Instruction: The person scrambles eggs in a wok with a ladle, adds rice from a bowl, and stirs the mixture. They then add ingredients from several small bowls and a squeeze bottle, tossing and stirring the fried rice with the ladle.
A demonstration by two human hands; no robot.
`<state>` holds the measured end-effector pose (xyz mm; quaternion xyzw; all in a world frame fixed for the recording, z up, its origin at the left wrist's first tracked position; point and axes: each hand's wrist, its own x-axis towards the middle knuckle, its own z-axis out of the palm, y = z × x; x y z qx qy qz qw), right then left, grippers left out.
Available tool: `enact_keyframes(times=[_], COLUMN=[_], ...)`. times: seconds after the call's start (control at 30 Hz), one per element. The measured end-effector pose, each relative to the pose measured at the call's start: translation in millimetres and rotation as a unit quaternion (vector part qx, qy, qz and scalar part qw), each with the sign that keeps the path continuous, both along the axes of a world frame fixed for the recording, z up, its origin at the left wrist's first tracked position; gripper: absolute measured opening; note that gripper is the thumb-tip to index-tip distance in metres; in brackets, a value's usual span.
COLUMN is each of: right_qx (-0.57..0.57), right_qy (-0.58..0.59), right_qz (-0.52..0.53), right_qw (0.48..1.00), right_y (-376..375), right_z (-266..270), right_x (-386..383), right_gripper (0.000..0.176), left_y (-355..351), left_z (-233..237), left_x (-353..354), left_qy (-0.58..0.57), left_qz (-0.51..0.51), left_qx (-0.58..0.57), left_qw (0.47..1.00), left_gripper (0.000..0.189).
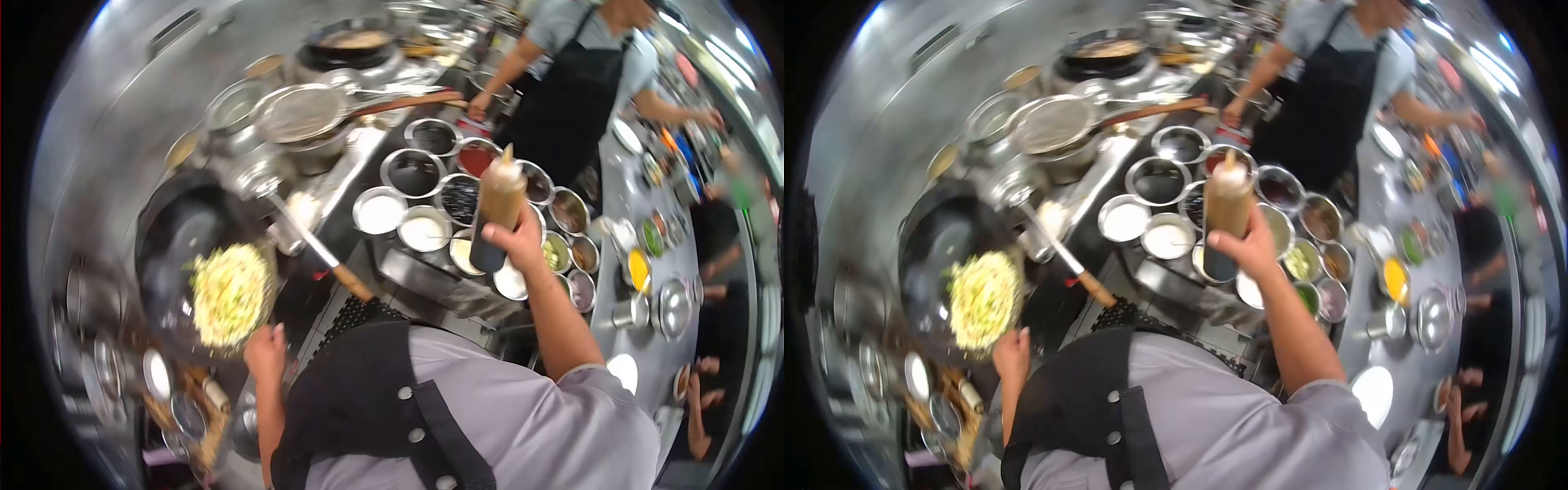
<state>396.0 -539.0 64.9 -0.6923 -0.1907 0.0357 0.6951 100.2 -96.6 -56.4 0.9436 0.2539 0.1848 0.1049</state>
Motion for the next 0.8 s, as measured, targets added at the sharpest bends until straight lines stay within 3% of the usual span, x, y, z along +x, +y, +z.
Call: enact_keyframes(times=[0.1, 0.17, 0.2, 0.3, 0.4, 0.57, 0.67, 0.8], right_qx=[-0.005, -0.044, -0.039, -0.222, -0.27, -0.323, -0.336, -0.352], right_qy=[-0.135, -0.209, -0.219, -0.244, -0.207, -0.089, 0.073, 0.107], right_qz=[-0.149, -0.264, -0.3, -0.416, -0.476, -0.482, -0.336, -0.247], right_qw=[0.979, 0.941, 0.928, 0.847, 0.811, 0.81, 0.877, 0.897], right_y=[-85.5, -137.1, -164.2, -249.7, -322.4, -397.9, -405.6, -433.2], right_z=[51.4, 71.9, 70.6, 49.4, -2.5, -59.3, -65.4, -97.8], right_x=[55.4, 90.4, 110.2, 167.9, 206.2, 216.9, 204.2, 214.0], right_gripper=[0.089, 0.08, 0.077, 0.08, 0.085, 0.086, 0.077, 0.072], left_y=[-4.5, -10.8, -10.9, -11.8, -5.2, -9.6, -7.0, -4.2], left_z=[-6.8, -11.9, -18.5, -23.9, -27.8, -24.5, -27.1, -29.5], left_x=[13.0, 17.3, 18.1, 19.2, 16.9, 22.9, 22.1, 20.6], left_qy=[0.059, 0.041, 0.02, 0.006, 0.01, 0.028, 0.033, 0.043], left_qz=[0.045, 0.066, 0.063, 0.058, 0.058, 0.061, 0.063, 0.088], left_qx=[0.02, 0.031, 0.052, 0.074, 0.072, 0.049, 0.048, 0.053], left_qw=[0.997, 0.996, 0.996, 0.996, 0.996, 0.997, 0.996, 0.994], left_gripper=[0.04, 0.042, 0.042, 0.041, 0.04, 0.04, 0.04, 0.04])
